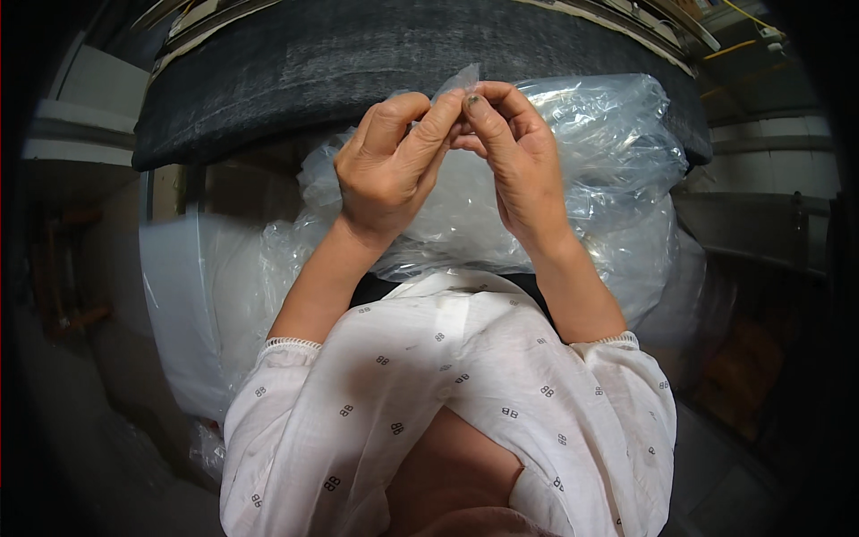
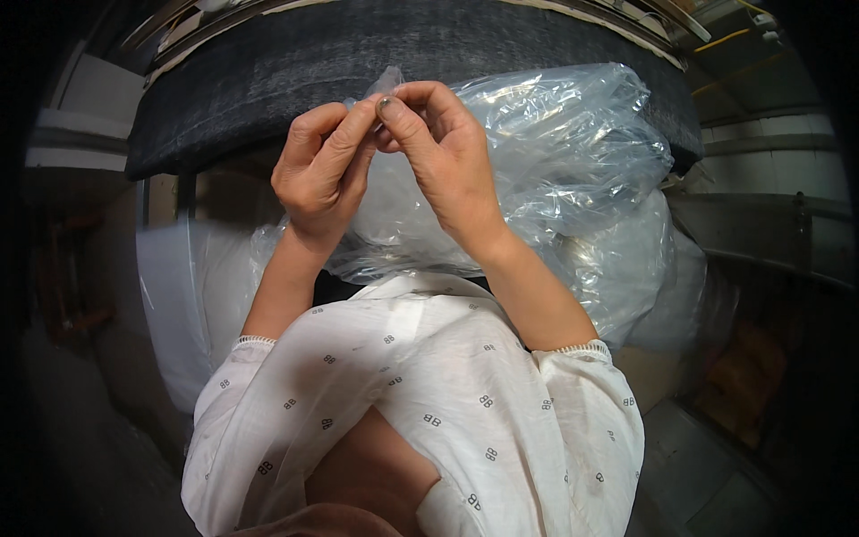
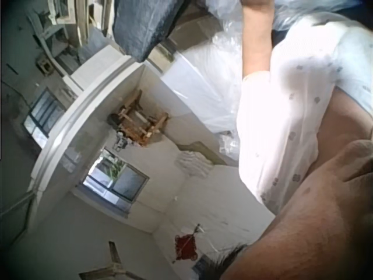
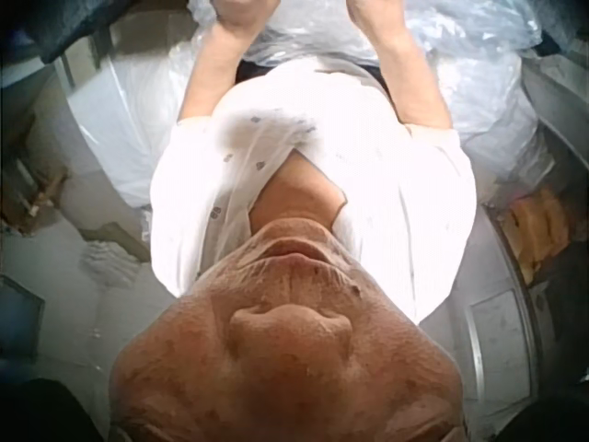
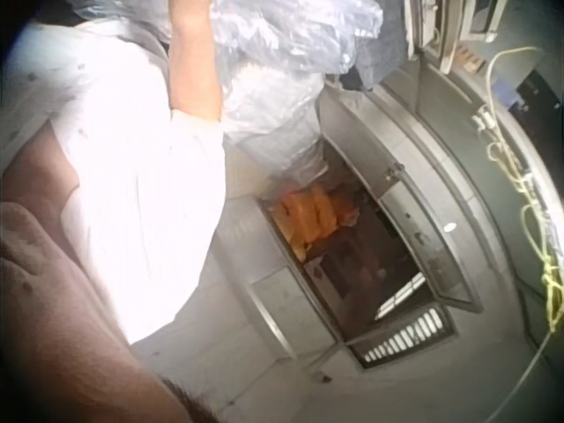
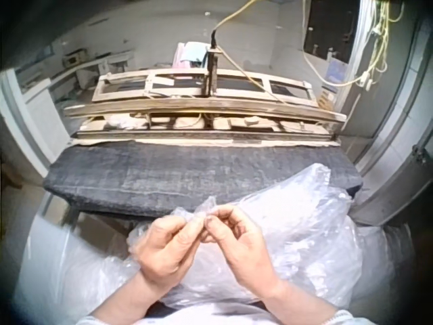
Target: Wrapping a large foam industrial part in a protective plastic sheet and securing the edges.
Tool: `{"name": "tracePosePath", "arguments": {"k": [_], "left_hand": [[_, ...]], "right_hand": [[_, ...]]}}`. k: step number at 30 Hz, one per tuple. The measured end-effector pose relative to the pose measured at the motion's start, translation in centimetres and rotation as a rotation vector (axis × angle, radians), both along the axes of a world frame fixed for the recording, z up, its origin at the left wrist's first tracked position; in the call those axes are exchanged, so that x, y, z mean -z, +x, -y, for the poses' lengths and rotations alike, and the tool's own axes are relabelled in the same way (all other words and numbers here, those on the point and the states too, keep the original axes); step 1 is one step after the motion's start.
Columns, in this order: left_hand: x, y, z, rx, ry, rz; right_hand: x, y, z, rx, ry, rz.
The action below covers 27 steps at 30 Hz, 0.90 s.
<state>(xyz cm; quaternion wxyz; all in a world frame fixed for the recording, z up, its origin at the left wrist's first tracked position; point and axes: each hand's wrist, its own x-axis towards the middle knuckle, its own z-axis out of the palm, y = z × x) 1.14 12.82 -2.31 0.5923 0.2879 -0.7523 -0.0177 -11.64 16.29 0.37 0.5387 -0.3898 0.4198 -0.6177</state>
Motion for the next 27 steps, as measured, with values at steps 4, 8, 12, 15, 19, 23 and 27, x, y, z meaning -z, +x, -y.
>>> {"name": "tracePosePath", "arguments": {"k": [4, 8, 12, 15, 19, 23, 27], "left_hand": [[0.4, -0.3, -0.7, -0.024, 0.063, 0.08], [0.6, 0.0, -1.1, 0.012, 0.121, 0.116], [1.1, 1.2, -1.0, 0.036, 0.195, 0.034], [2.2, 3.9, -0.3, -0.037, 0.294, 0.185], [3.2, 6.1, -1.6, -0.038, 0.339, 0.264], [-1.6, 3.7, -6.7, 0.193, 0.327, 0.314], [-2.2, 2.8, -2.5, 0.533, 0.384, 0.137]], "right_hand": [[0.2, -0.1, -0.2, -0.021, 0.129, 0.23], [0.6, -0.4, -0.2, -0.053, 0.192, 0.365], [1.1, -0.7, -0.2, -0.026, 0.142, 0.347], [0.8, -1.0, 0.0, 0.01, 0.106, 0.292], [0.0, -0.9, 0.4, 0.03, 0.081, 0.27], [-0.3, -1.0, 0.8, -0.007, 0.005, 0.285], [-2.3, -2.3, 0.8, 0.06, -0.122, 0.138]]}}
